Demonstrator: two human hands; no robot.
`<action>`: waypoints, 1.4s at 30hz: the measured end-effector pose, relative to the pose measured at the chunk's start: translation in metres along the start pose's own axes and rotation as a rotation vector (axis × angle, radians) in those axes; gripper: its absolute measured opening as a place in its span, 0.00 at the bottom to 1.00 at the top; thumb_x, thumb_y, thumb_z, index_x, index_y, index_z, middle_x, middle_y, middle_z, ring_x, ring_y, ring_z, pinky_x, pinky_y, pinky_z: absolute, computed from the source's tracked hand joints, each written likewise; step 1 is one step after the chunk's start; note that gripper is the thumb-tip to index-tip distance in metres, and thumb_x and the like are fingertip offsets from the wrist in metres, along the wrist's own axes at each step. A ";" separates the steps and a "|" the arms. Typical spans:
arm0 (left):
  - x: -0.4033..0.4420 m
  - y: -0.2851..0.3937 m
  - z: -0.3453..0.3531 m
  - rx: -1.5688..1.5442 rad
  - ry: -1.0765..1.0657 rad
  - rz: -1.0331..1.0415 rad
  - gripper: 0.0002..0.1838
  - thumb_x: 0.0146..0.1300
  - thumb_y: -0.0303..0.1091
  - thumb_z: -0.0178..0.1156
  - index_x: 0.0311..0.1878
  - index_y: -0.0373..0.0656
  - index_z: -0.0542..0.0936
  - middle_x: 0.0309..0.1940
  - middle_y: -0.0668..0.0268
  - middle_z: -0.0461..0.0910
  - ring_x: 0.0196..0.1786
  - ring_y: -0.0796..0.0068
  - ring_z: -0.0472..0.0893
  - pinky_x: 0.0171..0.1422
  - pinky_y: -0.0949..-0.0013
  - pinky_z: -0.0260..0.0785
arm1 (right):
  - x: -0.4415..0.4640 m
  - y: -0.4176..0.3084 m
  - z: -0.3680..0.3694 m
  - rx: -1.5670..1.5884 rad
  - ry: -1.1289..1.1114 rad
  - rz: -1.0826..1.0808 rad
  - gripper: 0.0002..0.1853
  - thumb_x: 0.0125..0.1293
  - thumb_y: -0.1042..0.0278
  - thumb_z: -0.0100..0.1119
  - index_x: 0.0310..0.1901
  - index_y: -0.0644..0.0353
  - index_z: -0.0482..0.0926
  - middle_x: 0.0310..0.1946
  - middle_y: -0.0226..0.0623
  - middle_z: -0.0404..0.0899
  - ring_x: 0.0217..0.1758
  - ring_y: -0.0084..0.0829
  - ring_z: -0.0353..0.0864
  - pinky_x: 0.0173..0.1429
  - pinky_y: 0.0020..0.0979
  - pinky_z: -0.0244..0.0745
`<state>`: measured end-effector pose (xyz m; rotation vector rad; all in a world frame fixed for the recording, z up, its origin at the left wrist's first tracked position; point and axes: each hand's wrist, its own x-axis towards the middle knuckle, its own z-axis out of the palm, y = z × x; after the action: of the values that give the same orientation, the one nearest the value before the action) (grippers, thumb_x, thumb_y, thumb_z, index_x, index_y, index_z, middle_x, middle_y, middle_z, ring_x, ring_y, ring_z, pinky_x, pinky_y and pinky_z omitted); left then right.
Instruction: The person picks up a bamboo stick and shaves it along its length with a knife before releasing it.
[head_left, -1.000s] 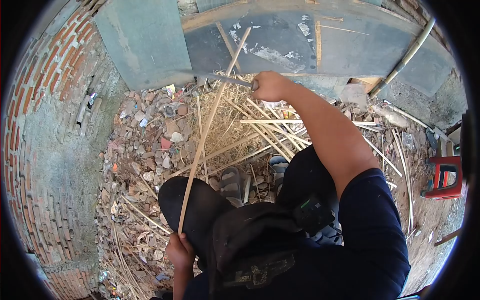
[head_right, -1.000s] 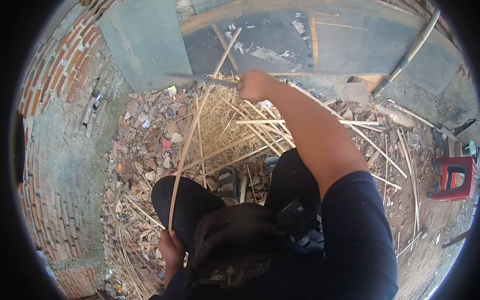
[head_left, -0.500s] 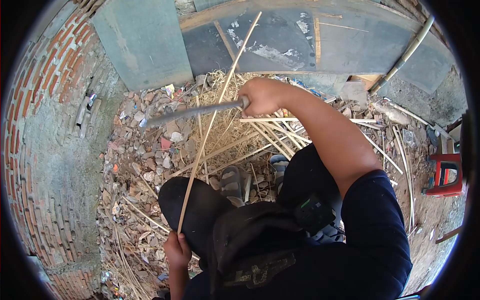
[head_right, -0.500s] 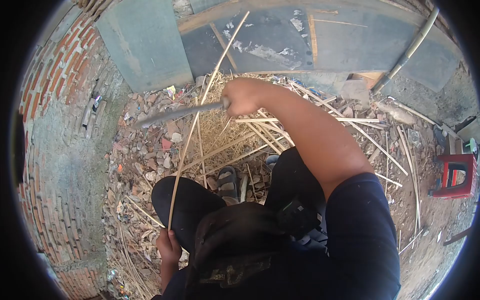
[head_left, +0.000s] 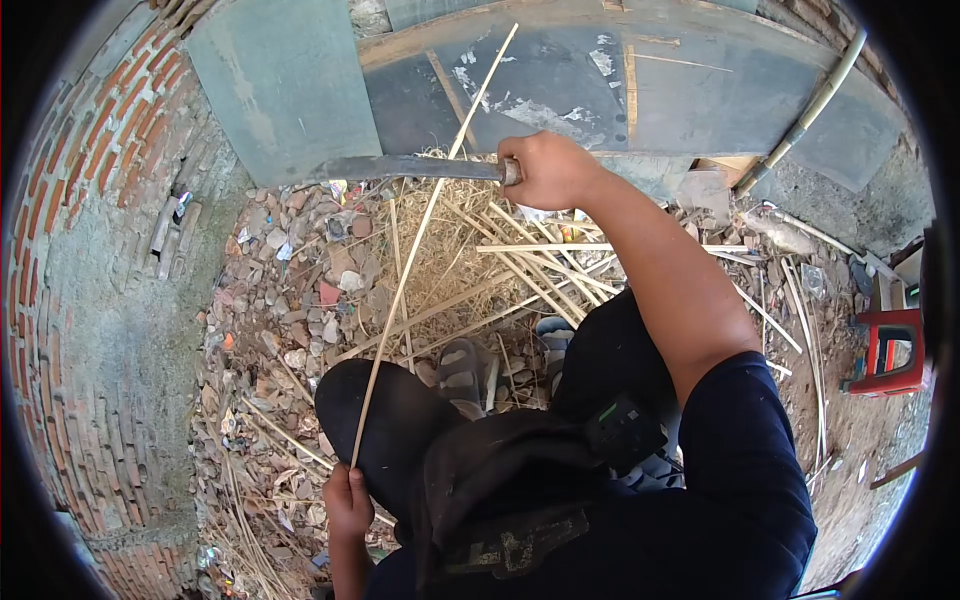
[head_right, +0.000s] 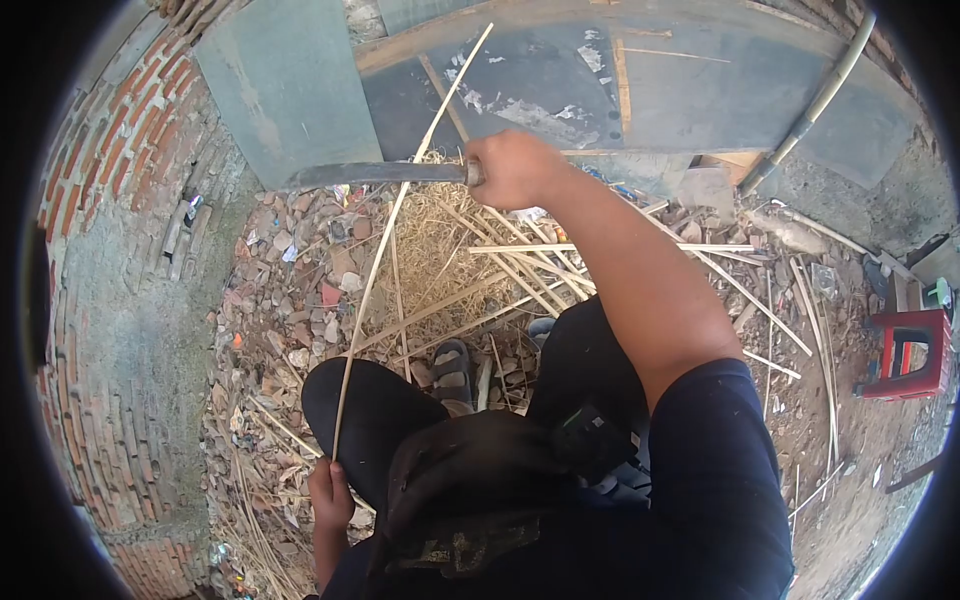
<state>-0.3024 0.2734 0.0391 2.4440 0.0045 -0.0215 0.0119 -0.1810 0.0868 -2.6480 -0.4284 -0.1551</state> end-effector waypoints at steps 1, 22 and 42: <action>0.000 -0.001 -0.002 -0.035 -0.014 0.000 0.23 0.81 0.44 0.47 0.30 0.39 0.66 0.18 0.64 0.65 0.23 0.75 0.65 0.28 0.64 0.56 | 0.001 0.001 0.000 -0.044 0.019 -0.004 0.18 0.54 0.57 0.69 0.42 0.60 0.82 0.30 0.46 0.85 0.39 0.51 0.86 0.48 0.47 0.80; 0.005 -0.015 -0.019 -0.179 -0.157 -0.099 0.28 0.81 0.53 0.46 0.28 0.40 0.70 0.19 0.69 0.67 0.27 0.79 0.65 0.30 0.67 0.60 | -0.002 -0.074 -0.005 -0.233 -0.428 -0.015 0.12 0.63 0.60 0.61 0.43 0.53 0.88 0.39 0.42 0.88 0.44 0.41 0.90 0.51 0.43 0.84; -0.001 -0.003 -0.005 0.218 0.000 -0.071 0.22 0.81 0.44 0.44 0.32 0.37 0.70 0.16 0.50 0.69 0.20 0.46 0.73 0.26 0.51 0.59 | 0.016 -0.060 0.052 0.227 -0.484 0.033 0.17 0.56 0.60 0.62 0.44 0.57 0.89 0.36 0.44 0.88 0.43 0.44 0.87 0.48 0.43 0.79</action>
<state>-0.3030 0.2784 0.0412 2.6612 0.0936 -0.0557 0.0099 -0.1021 0.0685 -2.4468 -0.5183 0.5244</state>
